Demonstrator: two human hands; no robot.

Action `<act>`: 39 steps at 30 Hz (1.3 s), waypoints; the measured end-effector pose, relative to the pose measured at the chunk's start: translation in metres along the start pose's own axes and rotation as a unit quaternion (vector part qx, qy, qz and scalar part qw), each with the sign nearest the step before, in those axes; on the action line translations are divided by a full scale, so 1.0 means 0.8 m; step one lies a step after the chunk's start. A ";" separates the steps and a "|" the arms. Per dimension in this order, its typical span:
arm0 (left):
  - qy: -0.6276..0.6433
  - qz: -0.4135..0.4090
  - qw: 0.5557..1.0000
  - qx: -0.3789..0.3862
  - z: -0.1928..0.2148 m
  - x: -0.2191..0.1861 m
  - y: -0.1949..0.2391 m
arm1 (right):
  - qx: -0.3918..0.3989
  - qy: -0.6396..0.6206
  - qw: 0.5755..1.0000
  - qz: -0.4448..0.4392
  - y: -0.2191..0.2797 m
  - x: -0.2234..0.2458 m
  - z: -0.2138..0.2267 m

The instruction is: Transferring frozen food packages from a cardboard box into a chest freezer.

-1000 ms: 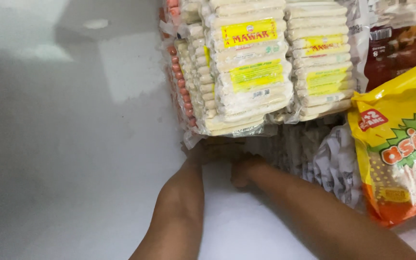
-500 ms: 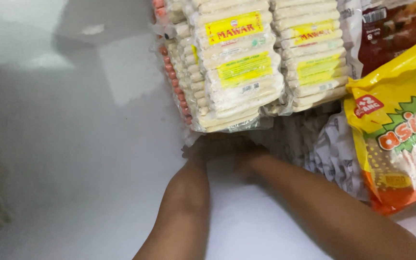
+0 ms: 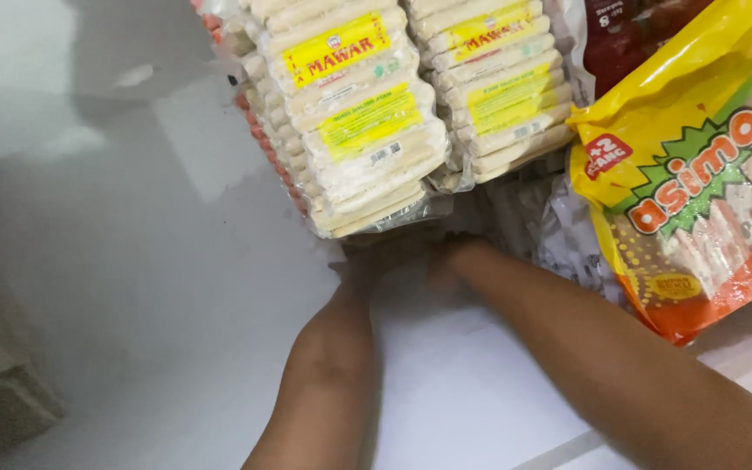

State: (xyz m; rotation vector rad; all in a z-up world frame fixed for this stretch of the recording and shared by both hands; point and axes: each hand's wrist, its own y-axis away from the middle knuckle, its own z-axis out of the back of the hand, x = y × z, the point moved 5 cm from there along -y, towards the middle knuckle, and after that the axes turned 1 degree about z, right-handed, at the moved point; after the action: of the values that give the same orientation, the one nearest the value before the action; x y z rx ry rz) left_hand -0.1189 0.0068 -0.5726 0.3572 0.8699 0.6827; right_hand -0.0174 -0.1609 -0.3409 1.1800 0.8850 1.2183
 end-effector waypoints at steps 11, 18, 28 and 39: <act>-0.098 0.026 0.995 0.009 0.068 0.002 -0.003 | -0.102 -0.081 0.990 0.053 0.071 0.011 0.002; 0.062 0.247 0.960 0.115 0.254 -0.131 0.105 | -0.185 -0.139 0.970 0.077 0.141 -0.006 -0.010; 0.185 0.187 0.965 -0.023 0.378 -0.265 0.221 | -0.254 -0.130 0.957 -0.046 0.342 0.017 -0.014; -0.088 0.086 0.979 -0.165 0.387 -0.306 0.288 | -0.440 -0.062 0.893 0.068 0.357 0.034 -0.109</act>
State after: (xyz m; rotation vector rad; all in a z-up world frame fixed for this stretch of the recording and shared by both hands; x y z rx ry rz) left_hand -0.0761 0.0049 -0.1173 0.1921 0.5496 0.9269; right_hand -0.1591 -0.1320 -0.0782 0.5617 0.0854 1.4093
